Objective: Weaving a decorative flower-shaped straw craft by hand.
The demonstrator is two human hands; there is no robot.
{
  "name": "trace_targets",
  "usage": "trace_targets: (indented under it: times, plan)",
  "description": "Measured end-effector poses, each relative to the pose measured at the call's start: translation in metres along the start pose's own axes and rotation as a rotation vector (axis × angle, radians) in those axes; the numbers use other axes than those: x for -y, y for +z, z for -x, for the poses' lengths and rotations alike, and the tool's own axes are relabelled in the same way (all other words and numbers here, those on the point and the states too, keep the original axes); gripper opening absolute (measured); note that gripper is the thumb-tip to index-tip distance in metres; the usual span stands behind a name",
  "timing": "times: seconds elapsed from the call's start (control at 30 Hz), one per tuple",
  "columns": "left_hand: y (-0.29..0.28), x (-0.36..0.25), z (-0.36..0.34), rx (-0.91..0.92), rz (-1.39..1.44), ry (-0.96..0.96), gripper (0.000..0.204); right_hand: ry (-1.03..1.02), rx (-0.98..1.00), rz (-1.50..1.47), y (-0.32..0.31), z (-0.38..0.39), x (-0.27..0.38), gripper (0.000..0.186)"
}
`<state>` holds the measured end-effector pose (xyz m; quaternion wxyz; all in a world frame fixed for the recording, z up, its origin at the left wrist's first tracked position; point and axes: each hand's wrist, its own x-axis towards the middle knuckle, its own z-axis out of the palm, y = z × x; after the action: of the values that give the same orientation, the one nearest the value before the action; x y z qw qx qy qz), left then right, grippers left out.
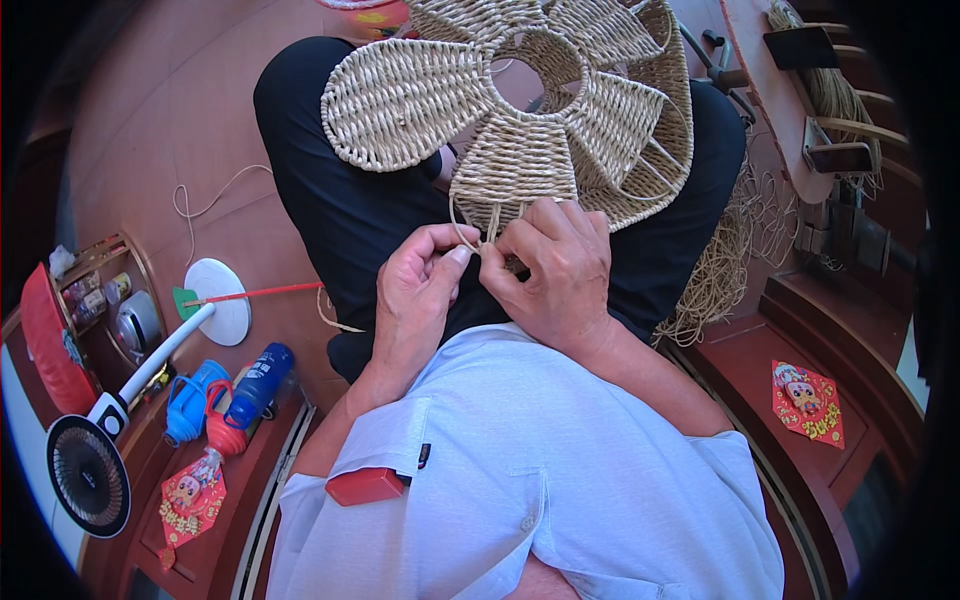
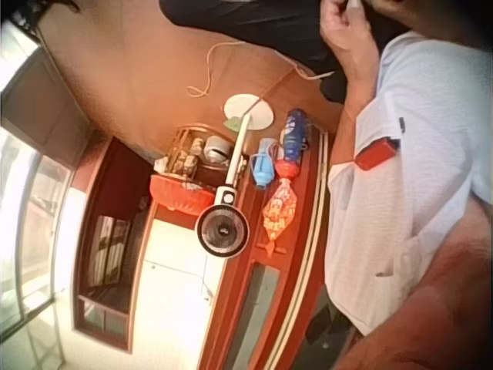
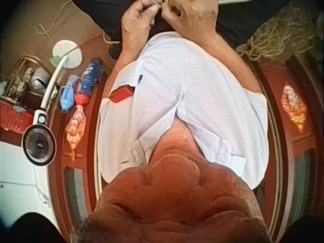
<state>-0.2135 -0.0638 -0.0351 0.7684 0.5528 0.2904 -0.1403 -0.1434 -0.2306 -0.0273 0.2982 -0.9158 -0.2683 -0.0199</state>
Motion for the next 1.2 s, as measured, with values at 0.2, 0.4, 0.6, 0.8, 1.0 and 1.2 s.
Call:
trace_targets:
  times: [0.2,0.4,0.6,0.8,1.0,1.2]
  plan:
    - [-0.001,0.004,0.001,0.027,-0.084,-0.014,0.024,-0.009,0.056,-0.077,-0.013,0.003,-0.004,0.015]
    - [-0.001,0.005,-0.002,0.077,-0.041,-0.005,0.023,-0.061,0.117,-0.12,-0.027,0.002,-0.009,0.012]
    - [-0.003,0.007,-0.003,0.101,-0.023,-0.014,0.024,-0.055,0.247,-0.117,-0.041,-0.009,-0.012,0.012]
    - [-0.008,0.004,-0.006,0.181,0.105,-0.077,0.025,-0.133,0.326,-0.055,-0.046,-0.017,-0.018,0.011]
    - [0.001,-0.001,-0.006,0.126,0.09,-0.108,0.024,-0.202,0.313,0.01,-0.042,-0.017,-0.016,0.013]
    - [-0.008,0.005,-0.01,0.199,0.192,-0.186,0.018,-0.182,0.243,-0.02,-0.037,-0.015,-0.017,0.014]
